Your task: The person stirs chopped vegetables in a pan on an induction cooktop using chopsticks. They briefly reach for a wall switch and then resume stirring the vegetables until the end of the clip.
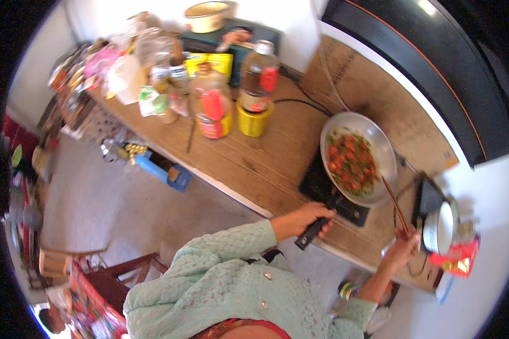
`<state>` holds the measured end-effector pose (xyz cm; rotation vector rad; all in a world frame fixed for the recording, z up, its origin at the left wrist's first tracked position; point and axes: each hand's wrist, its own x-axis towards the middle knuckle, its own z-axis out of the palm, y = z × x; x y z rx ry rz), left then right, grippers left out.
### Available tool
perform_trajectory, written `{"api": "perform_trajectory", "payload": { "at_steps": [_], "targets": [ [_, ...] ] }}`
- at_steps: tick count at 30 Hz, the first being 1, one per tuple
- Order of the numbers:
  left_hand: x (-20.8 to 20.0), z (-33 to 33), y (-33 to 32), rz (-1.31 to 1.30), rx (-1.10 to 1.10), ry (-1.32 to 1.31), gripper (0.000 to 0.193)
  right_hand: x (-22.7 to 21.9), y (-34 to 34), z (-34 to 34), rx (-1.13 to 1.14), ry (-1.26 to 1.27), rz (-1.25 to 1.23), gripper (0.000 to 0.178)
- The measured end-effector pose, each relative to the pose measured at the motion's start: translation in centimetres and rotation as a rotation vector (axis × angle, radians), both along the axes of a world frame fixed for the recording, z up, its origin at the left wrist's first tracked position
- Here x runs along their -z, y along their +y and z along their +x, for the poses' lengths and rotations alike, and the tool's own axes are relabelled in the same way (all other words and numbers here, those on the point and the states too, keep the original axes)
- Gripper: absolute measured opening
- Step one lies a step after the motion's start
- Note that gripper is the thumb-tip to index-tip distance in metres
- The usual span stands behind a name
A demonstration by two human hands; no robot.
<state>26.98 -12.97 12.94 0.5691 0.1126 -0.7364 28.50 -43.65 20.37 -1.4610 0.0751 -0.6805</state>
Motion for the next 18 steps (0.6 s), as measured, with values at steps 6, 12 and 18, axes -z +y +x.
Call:
{"api": "perform_trajectory", "payload": {
  "at_steps": [6,12,18],
  "targets": [
    [-0.2,0.0,0.9,-0.056,0.0,0.06,0.022,-0.3,3.2,-0.5,-0.256,-0.112,0.286,0.031],
    [-1.4,1.6,1.4,0.049,-0.019,0.078,0.027,3.9,0.2,0.6,-0.243,0.06,0.293,0.028],
    [-2.6,2.1,1.1,0.133,0.022,0.109,0.031,6.1,-1.4,2.4,-0.158,0.162,0.315,0.033]
  ]
}}
